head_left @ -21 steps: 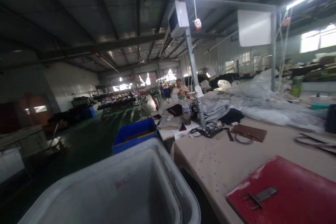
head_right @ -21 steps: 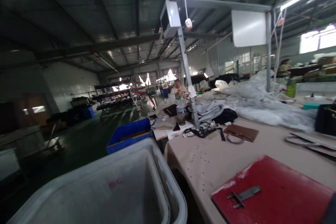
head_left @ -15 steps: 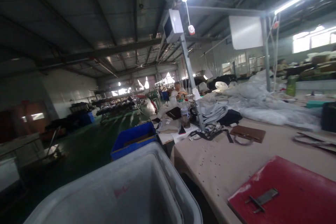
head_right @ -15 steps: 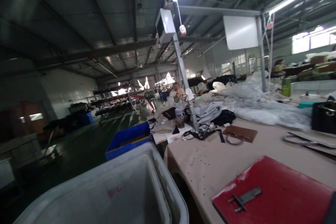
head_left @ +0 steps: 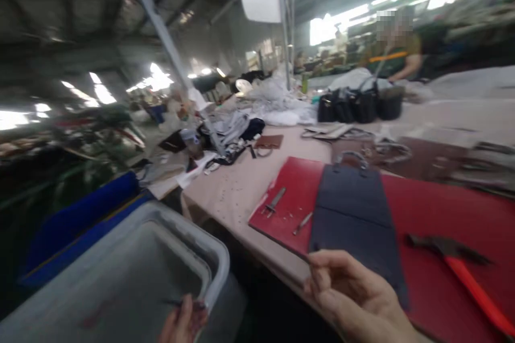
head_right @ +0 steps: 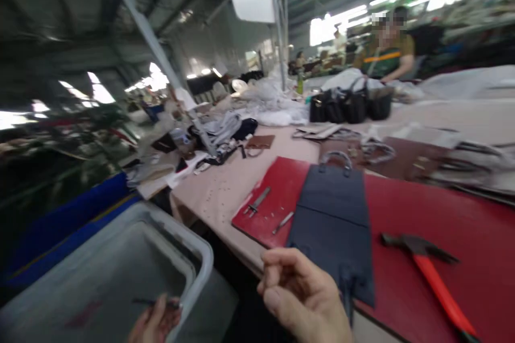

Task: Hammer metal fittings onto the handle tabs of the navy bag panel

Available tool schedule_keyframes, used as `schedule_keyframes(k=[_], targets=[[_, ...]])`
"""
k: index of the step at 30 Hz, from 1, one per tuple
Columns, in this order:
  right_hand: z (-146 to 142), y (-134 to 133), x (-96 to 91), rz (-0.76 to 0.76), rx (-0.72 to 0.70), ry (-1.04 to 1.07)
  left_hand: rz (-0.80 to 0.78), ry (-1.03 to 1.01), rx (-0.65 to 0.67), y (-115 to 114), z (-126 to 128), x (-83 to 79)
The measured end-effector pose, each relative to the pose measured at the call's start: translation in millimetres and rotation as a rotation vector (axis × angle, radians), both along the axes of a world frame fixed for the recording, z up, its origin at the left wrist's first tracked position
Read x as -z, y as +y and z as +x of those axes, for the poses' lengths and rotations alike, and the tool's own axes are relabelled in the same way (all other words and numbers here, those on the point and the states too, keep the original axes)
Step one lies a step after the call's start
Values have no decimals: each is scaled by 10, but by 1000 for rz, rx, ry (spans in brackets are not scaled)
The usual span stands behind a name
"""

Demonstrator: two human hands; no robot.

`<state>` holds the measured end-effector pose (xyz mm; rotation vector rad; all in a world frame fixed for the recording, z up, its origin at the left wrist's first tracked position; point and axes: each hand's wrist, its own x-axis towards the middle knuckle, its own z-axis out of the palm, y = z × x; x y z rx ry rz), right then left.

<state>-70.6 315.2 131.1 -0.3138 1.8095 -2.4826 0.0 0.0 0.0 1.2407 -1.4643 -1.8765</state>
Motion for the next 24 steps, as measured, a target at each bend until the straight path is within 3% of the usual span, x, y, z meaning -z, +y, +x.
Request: schedule_keyframes(k=[2,5,8,10,13,16,20,24], targets=[[129,263,178,166,209,-91,-15,77,119,141,-243,-20],[241,733,400,365,562,-161,-112,239,325,489,-662,-232],[327,1142,503,458,850,-261,-167,352,555,960,-1071,-477],[396,1327,507,525,952,-347,-191,413,714,1281,-1302,-571],[530,1466,503,604,1026,-422,-253,467,958,1692,-1542,-586],[657,1480,566,715,1056,-360,-343,487,1163,1962,-1642,-513],[678,1360,694,937,1009,-126,-443,495,1319,2084,-1649,-409],[477,1191,765,1117,881,182,-562,550,1382,2079,-1653,-374]])
